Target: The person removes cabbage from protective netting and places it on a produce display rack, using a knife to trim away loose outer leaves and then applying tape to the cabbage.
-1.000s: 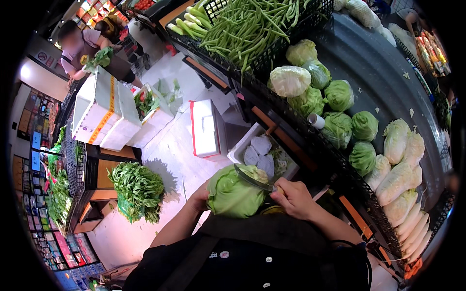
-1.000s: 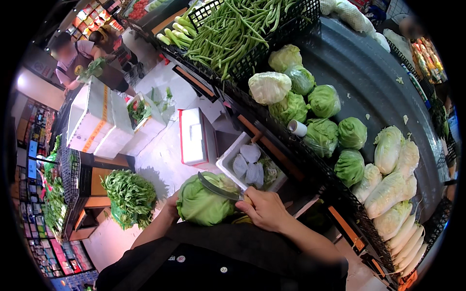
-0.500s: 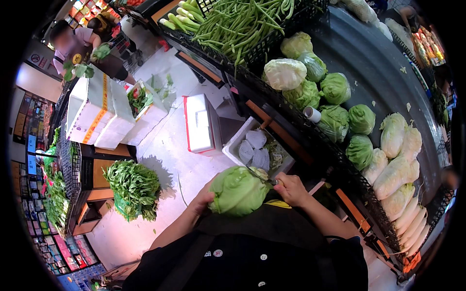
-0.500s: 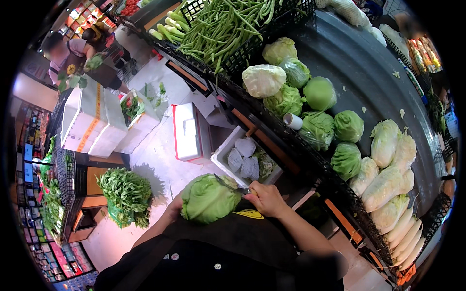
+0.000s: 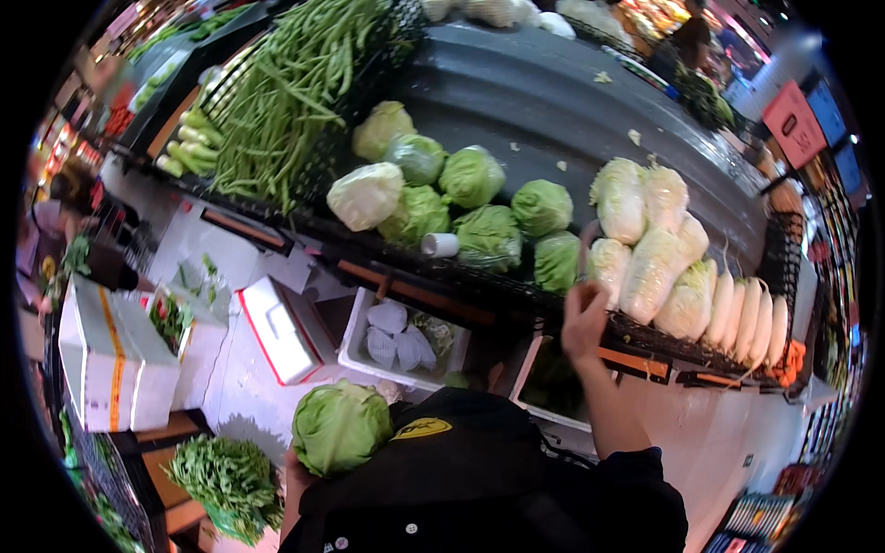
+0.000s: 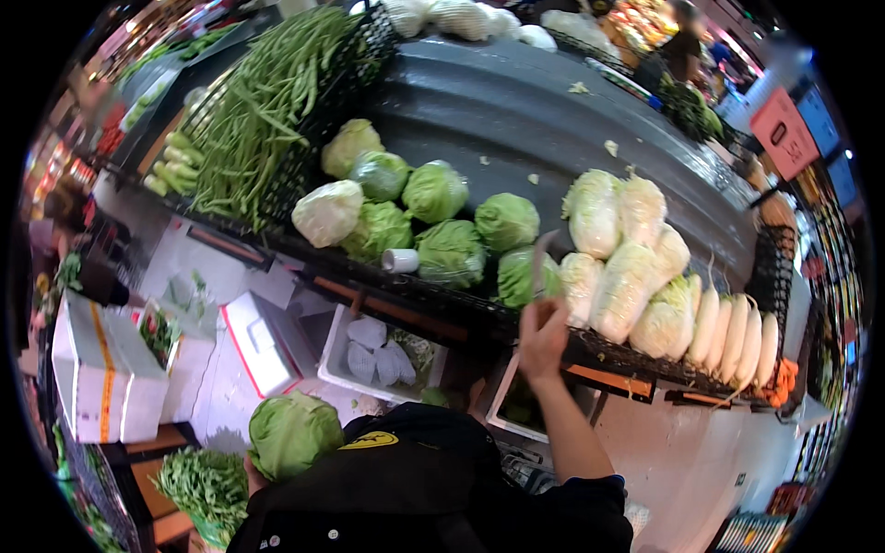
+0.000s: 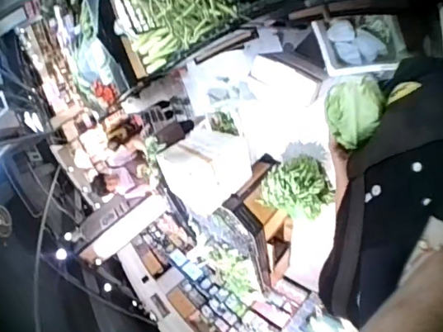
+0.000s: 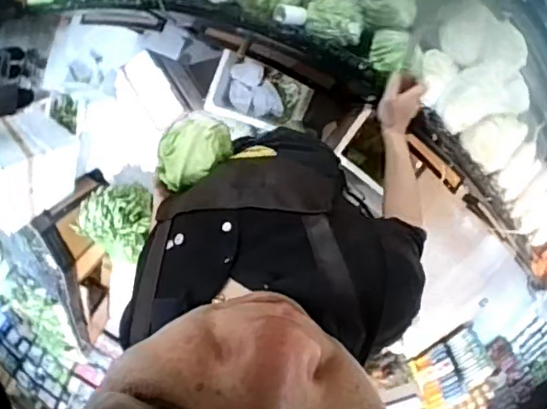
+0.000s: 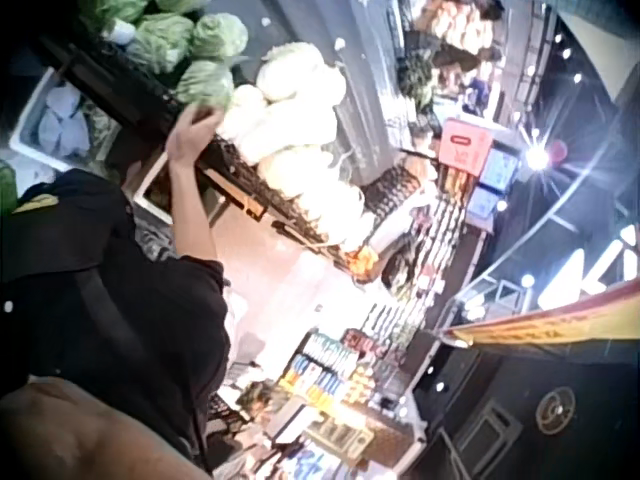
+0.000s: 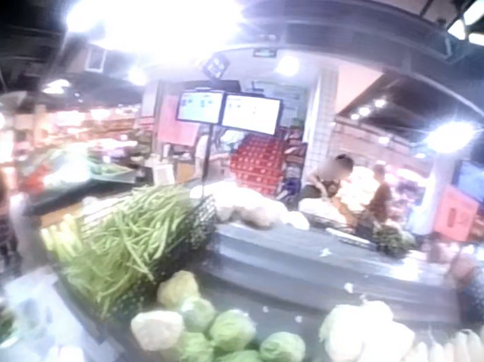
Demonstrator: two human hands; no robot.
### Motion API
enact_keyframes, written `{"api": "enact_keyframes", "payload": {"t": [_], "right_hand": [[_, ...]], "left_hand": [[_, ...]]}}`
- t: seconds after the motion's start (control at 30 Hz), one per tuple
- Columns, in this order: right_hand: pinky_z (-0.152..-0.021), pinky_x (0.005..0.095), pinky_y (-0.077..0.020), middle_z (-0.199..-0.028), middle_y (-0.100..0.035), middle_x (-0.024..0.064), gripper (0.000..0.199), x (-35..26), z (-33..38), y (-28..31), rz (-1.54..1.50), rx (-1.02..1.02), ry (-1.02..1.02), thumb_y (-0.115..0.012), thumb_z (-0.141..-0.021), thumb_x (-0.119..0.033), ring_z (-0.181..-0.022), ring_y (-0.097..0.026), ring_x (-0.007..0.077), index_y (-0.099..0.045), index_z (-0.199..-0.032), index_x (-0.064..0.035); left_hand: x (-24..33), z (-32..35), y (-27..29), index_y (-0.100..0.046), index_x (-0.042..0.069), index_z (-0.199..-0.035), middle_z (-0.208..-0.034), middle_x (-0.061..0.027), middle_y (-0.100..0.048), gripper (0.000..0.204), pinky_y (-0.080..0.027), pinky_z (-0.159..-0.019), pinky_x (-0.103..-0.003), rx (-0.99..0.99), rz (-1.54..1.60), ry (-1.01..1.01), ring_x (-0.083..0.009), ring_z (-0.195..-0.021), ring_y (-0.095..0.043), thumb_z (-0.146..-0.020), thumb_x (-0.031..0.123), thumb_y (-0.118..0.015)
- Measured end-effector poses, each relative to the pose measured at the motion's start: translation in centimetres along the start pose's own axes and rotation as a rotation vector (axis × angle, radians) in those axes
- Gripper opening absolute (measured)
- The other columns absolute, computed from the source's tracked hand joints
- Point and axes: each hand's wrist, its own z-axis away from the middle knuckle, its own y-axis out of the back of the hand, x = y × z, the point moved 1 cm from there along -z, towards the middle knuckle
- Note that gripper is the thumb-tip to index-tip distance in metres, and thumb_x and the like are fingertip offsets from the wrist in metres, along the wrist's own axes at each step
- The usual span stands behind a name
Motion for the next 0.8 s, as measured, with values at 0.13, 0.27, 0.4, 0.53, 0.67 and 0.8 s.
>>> {"api": "enact_keyframes", "payload": {"t": [0.13,0.27,0.4,0.53,0.67,0.8], "right_hand": [[-0.069,0.0394,-0.0462,-0.079,-0.060,0.0152,0.029,0.8,-5.1,4.8,0.392,0.172,-0.236,-0.062,-0.088,-0.025,-0.073,-0.060,0.0311,-0.053,-0.096,0.0016],[-0.066,0.0364,-0.0493,-0.074,-0.065,0.0149,0.028,-0.4,-4.0,2.8,0.254,0.011,-0.204,-0.069,-0.082,-0.023,-0.068,-0.064,0.0282,-0.060,-0.087,0.0024],[-0.064,0.0311,-0.0496,-0.077,-0.066,0.0124,0.031,-3.2,-3.9,-1.3,0.112,-0.055,-0.064,-0.072,-0.081,-0.024,-0.067,-0.063,0.0177,-0.060,-0.091,0.0028],[-0.071,0.0432,-0.0494,-0.085,-0.066,0.0183,0.044,-5.5,-5.6,-4.4,0.464,-0.194,-0.174,-0.072,-0.078,-0.035,-0.079,-0.065,0.0338,-0.053,-0.099,-0.0009],[-0.075,0.0437,-0.0495,-0.092,-0.065,0.0180,0.046,-7.3,-5.5,-5.3,0.699,-0.282,-0.174,-0.069,-0.079,-0.043,-0.085,-0.063,0.0387,-0.054,-0.100,-0.0052],[-0.078,0.0409,-0.0500,-0.103,-0.064,0.0137,0.025,-9.3,-5.2,-8.4,0.445,-0.474,0.507,-0.061,-0.079,-0.011,-0.092,-0.062,0.0348,-0.058,-0.103,-0.0053]], "left_hand": [[0.2,-0.5,0.4,-0.033,0.003,-0.142,-0.140,-0.0156,-0.043,0.099,-0.038,-0.106,-0.043,-0.031,0.032,-0.025,-0.0284,-0.126,-0.047,-0.064,0.049,-0.075],[0.2,-1.0,0.4,-0.034,0.003,-0.142,-0.140,-0.0155,-0.044,0.096,-0.038,-0.106,-0.044,-0.044,0.035,-0.018,-0.0288,-0.125,-0.047,-0.067,0.048,-0.073],[0.2,-1.3,-0.4,-0.034,0.004,-0.142,-0.140,-0.0154,-0.044,0.093,-0.038,-0.105,-0.045,-0.054,0.036,-0.010,-0.0291,-0.125,-0.047,-0.069,0.048,-0.071],[0.2,-1.5,-1.0,-0.034,0.004,-0.142,-0.140,-0.0153,-0.044,0.090,-0.038,-0.105,-0.045,-0.071,0.040,-0.007,-0.0295,-0.125,-0.048,-0.071,0.047,-0.069],[-0.1,-1.1,-0.7,-0.034,0.004,-0.142,-0.140,-0.0151,-0.044,0.087,-0.039,-0.105,-0.046,-0.064,0.060,-0.021,-0.0298,-0.124,-0.048,-0.073,0.046,-0.067],[-0.5,-0.8,-0.3,-0.035,0.004,-0.142,-0.140,-0.0150,-0.044,0.084,-0.039,-0.105,-0.046,-0.052,0.077,-0.034,-0.0302,-0.124,-0.048,-0.076,0.046,-0.065]]}}
